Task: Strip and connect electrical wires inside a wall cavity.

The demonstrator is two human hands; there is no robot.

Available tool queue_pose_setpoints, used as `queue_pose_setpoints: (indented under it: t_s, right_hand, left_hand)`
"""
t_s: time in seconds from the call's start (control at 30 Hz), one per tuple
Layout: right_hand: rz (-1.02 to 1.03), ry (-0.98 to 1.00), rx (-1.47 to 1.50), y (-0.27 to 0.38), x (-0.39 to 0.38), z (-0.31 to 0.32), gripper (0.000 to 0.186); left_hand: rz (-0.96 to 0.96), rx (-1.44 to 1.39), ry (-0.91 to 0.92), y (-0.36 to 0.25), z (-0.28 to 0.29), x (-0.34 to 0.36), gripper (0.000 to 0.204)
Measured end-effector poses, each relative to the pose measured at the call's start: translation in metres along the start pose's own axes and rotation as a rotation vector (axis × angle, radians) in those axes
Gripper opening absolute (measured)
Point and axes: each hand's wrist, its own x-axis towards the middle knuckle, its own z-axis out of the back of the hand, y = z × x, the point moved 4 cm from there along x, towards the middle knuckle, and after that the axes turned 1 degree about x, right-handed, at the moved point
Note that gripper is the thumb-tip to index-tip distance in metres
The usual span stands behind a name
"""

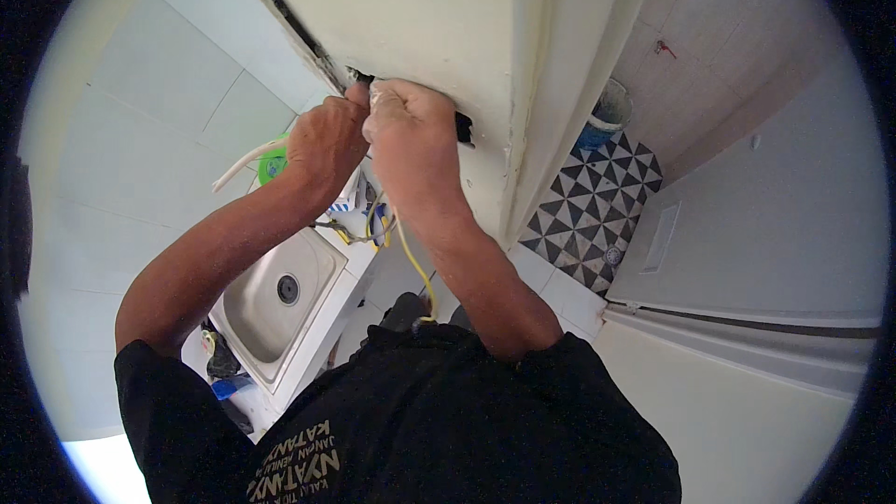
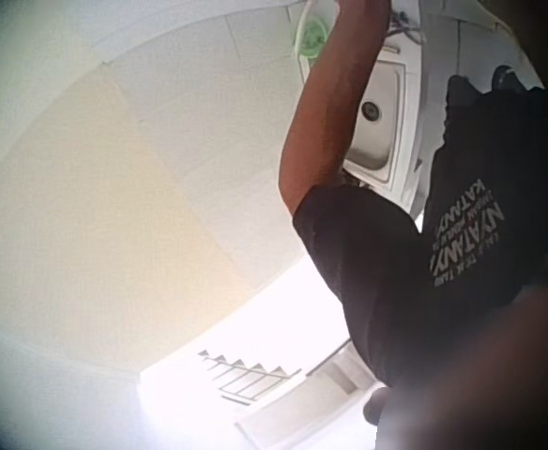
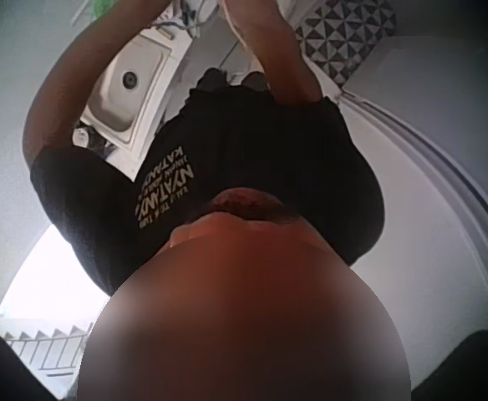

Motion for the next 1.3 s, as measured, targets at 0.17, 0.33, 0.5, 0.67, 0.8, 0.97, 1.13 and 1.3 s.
queue_pose_setpoints:
  t_s: [0.17,0.33,0.5,0.67,0.8,0.97,1.13,1.3]
  right_hand:
    - [0.064,0.042,-0.122,0.003,0.003,-0.002,0.025]
    - [0.091,0.072,-0.170,0.002,0.009,-0.003,0.024]
    - [0.213,0.091,-0.183,0.005,0.001,-0.002,0.025]
    - [0.319,0.039,-0.331,-0.028,-0.021,0.017,0.027]
    - [0.447,-0.072,-0.693,-0.071,-0.035,0.026,0.023]
    - [0.723,-0.204,-1.374,-0.058,-0.043,-0.004,0.023]
    - [1.139,-0.151,-1.238,-0.063,-0.103,-0.056,0.024]
    - [0.472,0.046,-1.382,-0.268,-0.040,-0.017,0.022]
  left_hand:
    - [-0.059,0.045,0.100,-0.003,-0.006,0.002,0.009]
    - [-0.048,0.108,0.148,-0.002,0.000,0.003,0.010]
    - [-0.053,-0.041,0.123,0.001,0.009,0.005,0.012]
    - [-0.023,-0.413,0.042,0.003,-0.003,-0.012,0.015]
    - [-0.015,-0.834,-0.043,0.012,-0.023,-0.029,0.029]
    - [-0.194,-1.001,-0.350,0.070,-0.023,-0.048,0.037]
    - [-0.019,-1.274,-0.553,0.152,-0.047,-0.104,0.031]
    - [0.577,-1.665,-0.432,0.184,-0.149,-0.167,0.022]
